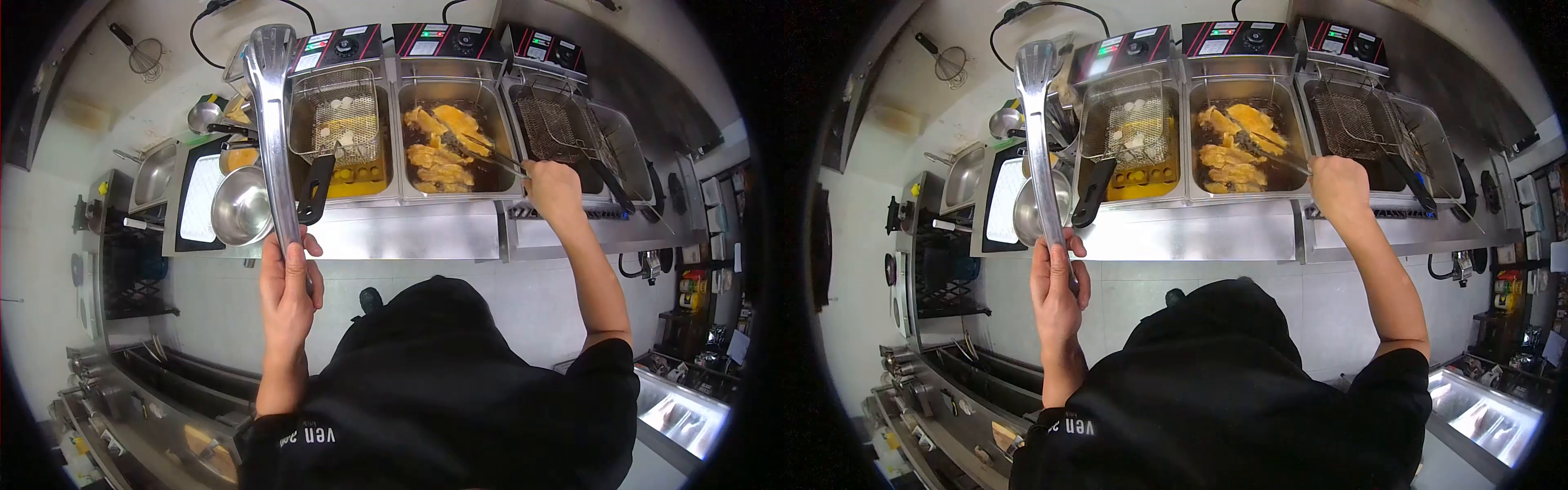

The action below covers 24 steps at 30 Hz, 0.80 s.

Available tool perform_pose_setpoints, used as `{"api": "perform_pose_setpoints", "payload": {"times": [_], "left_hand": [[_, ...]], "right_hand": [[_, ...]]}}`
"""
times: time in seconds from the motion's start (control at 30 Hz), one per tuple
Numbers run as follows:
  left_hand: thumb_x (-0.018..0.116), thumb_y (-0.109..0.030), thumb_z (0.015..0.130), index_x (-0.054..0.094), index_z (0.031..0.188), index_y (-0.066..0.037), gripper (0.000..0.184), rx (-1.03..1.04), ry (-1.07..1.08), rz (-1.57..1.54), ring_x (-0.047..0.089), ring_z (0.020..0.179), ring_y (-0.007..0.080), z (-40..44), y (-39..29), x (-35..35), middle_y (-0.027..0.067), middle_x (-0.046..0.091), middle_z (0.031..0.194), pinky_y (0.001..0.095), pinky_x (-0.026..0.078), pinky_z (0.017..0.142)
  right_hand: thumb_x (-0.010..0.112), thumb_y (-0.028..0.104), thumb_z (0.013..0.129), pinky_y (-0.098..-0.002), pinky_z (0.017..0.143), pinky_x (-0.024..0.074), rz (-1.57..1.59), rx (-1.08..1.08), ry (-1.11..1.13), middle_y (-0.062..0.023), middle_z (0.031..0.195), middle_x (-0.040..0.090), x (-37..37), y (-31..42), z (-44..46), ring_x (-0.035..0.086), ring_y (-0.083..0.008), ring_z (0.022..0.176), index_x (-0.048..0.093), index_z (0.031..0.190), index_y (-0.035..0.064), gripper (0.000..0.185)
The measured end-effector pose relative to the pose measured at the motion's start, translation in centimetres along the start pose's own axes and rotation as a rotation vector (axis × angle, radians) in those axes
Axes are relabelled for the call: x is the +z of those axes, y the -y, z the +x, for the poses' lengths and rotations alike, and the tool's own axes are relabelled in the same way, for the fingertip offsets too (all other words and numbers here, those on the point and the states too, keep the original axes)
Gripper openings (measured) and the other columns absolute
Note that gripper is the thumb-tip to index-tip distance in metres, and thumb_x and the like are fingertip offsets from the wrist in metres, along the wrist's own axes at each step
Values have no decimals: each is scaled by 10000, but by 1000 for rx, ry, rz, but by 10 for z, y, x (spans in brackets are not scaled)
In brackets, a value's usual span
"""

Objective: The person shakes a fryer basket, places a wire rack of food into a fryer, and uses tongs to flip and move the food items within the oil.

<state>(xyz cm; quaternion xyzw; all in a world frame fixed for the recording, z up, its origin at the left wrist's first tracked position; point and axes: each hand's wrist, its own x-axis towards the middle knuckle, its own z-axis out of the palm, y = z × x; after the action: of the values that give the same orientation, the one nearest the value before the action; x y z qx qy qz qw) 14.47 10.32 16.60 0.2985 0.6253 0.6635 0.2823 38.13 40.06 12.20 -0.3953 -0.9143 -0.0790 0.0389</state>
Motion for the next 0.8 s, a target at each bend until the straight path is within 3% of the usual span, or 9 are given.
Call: {"api": "perform_pose_setpoints", "payload": {"times": [0.27,0.37,0.43,0.47,0.57,0.8], "left_hand": [[381,-264,1010,474,1150,-18,297,3,0,15,354,426,24,-2,-2,3,55,506,894,159,259,327],[384,-265,1009,470,1151,-21,296,0,-9,14,351,422,22,-3,-2,2,53,506,893,159,255,328],[385,-262,1009,466,1156,-21,293,6,-16,15,350,422,22,-3,-1,3,51,507,895,161,252,327],[385,-262,1009,466,1156,-21,293,8,-23,15,350,422,22,-3,-2,2,51,507,895,161,252,327],[382,-240,1009,419,1163,7,293,-25,-2,-2,379,434,30,-4,-3,0,77,518,928,167,294,354],[383,-237,1009,444,1164,-3,287,-31,-23,22,373,436,30,-8,-2,8,63,515,910,165,278,346]], "right_hand": [[645,184,750,-403,646,534,-26,-12,91,-156,719,661,1,-10,5,666,-305,710,694,853,79,155],[667,250,765,-400,666,533,147,-65,161,-163,704,659,1,-25,15,663,-291,636,704,897,58,236],[685,295,774,-361,588,534,367,216,563,-143,655,645,-11,-30,28,643,-243,520,699,919,16,315],[685,295,774,-361,588,534,366,210,562,-143,655,645,-10,-33,31,643,-243,520,699,919,16,315],[673,267,806,-276,414,468,564,309,783,-79,606,613,6,-53,39,600,-161,460,681,874,-35,310],[652,257,837,-248,402,448,749,293,927,-67,642,633,66,-55,56,584,-135,459,669,932,-17,291]]}}
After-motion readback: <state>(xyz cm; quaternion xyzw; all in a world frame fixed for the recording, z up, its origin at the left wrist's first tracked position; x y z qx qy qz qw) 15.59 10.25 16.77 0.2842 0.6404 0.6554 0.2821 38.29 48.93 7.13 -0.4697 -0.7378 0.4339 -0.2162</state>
